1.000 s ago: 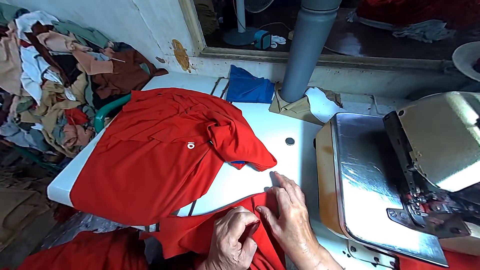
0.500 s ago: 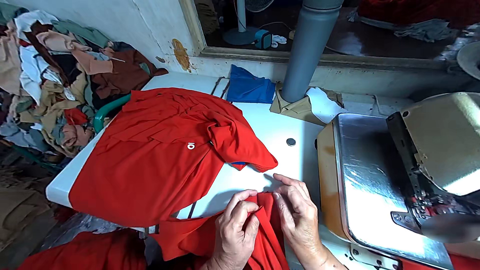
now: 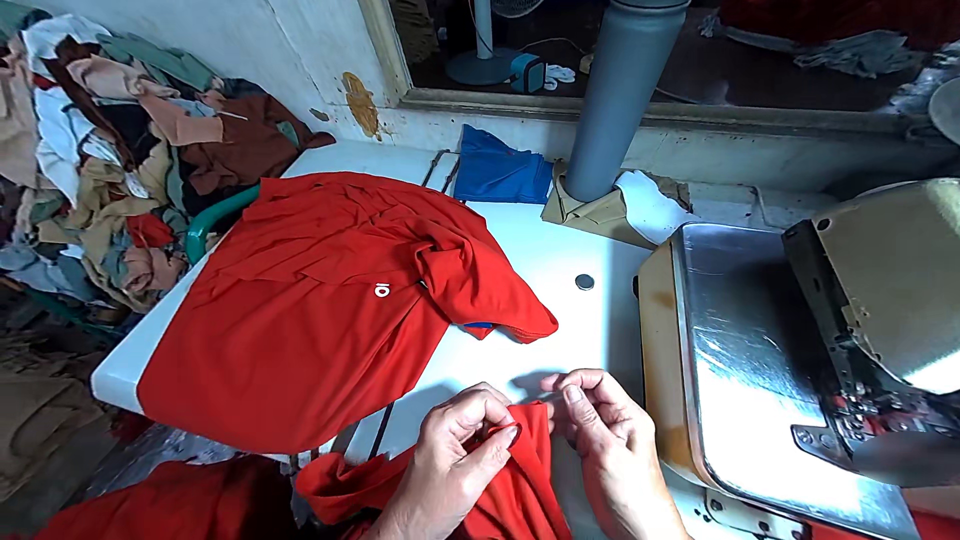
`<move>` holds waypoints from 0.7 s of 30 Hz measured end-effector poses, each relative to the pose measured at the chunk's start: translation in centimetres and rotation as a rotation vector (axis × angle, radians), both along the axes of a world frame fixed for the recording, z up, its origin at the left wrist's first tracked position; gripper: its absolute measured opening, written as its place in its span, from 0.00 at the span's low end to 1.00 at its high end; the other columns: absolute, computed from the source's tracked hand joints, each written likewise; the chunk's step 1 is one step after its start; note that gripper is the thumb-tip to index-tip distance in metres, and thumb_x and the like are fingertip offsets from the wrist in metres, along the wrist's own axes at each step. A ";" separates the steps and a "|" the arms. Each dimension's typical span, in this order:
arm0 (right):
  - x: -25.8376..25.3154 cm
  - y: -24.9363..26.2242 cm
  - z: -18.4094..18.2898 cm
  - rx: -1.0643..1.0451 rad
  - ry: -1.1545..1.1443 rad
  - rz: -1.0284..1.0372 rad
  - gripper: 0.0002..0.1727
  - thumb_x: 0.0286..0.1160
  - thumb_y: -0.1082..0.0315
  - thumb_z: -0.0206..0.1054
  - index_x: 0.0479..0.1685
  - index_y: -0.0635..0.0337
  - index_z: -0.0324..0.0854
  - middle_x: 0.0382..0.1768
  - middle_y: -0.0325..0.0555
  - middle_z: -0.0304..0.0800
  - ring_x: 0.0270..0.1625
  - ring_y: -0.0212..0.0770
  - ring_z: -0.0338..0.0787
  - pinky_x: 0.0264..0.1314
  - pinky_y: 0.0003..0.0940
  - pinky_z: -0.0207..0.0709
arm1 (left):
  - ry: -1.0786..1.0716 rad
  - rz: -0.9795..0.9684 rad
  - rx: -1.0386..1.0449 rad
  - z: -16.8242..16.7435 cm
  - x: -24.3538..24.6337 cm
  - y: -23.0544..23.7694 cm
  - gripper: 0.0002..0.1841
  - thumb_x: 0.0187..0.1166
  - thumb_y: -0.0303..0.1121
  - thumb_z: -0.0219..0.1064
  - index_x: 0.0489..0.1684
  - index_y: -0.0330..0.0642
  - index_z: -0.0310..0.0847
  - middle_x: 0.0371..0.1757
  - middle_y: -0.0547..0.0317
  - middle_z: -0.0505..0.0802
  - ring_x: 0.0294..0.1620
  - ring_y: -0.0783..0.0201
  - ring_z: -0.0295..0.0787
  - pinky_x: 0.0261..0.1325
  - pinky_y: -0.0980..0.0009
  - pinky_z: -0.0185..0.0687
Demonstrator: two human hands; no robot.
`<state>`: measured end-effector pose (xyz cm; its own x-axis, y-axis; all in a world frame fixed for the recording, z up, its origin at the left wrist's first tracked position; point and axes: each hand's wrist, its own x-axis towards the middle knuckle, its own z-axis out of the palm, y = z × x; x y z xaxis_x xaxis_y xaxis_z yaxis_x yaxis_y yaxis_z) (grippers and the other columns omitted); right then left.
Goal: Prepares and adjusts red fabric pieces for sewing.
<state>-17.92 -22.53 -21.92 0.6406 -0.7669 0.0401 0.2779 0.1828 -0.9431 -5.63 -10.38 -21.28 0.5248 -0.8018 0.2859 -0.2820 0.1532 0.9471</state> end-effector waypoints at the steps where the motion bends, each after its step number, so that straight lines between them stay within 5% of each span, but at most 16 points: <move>1: -0.2 -0.1 0.1 0.055 0.008 0.038 0.11 0.86 0.75 0.53 0.44 0.66 0.81 0.43 0.46 0.95 0.37 0.33 0.95 0.44 0.28 0.91 | 0.000 0.026 -0.006 -0.1 -0.1 0.0 0.04 0.73 0.28 0.68 0.30 0.41 0.86 0.38 0.68 0.91 0.39 0.84 0.84 0.42 0.88 0.81; 6: -1.2 1.3 0.1 -0.172 0.063 -0.009 0.09 0.72 0.73 0.69 0.46 0.70 0.81 0.42 0.42 0.91 0.39 0.28 0.91 0.42 0.23 0.87 | -0.045 0.118 -0.036 -0.3 -0.7 -0.2 0.03 0.70 0.27 0.69 0.29 0.40 0.87 0.40 0.65 0.93 0.42 0.81 0.88 0.45 0.86 0.84; 10: -1.5 1.4 -0.2 -0.440 0.044 -0.060 0.05 0.73 0.73 0.72 0.37 0.67 0.86 0.38 0.44 0.88 0.36 0.27 0.87 0.38 0.19 0.85 | -0.051 0.129 -0.052 -0.5 -1.0 -0.3 0.02 0.70 0.27 0.69 0.30 0.41 0.87 0.39 0.66 0.92 0.43 0.81 0.87 0.47 0.86 0.84; 16: -1.0 1.9 1.0 -0.350 0.223 -0.011 0.06 0.71 0.73 0.72 0.33 0.67 0.92 0.32 0.43 0.95 0.33 0.23 0.90 0.37 0.17 0.84 | 0.013 0.091 -0.095 -0.8 -1.3 0.2 0.04 0.73 0.35 0.71 0.32 0.47 0.90 0.42 0.71 0.94 0.47 0.81 0.89 0.52 0.84 0.85; 21: -0.8 1.8 0.0 -0.303 0.181 0.021 0.05 0.70 0.74 0.71 0.35 0.66 0.91 0.30 0.41 0.94 0.31 0.23 0.89 0.35 0.17 0.85 | 0.080 -0.032 -0.122 -1.5 -0.6 0.7 0.05 0.73 0.33 0.70 0.30 0.44 0.89 0.46 0.63 0.94 0.52 0.77 0.89 0.54 0.83 0.84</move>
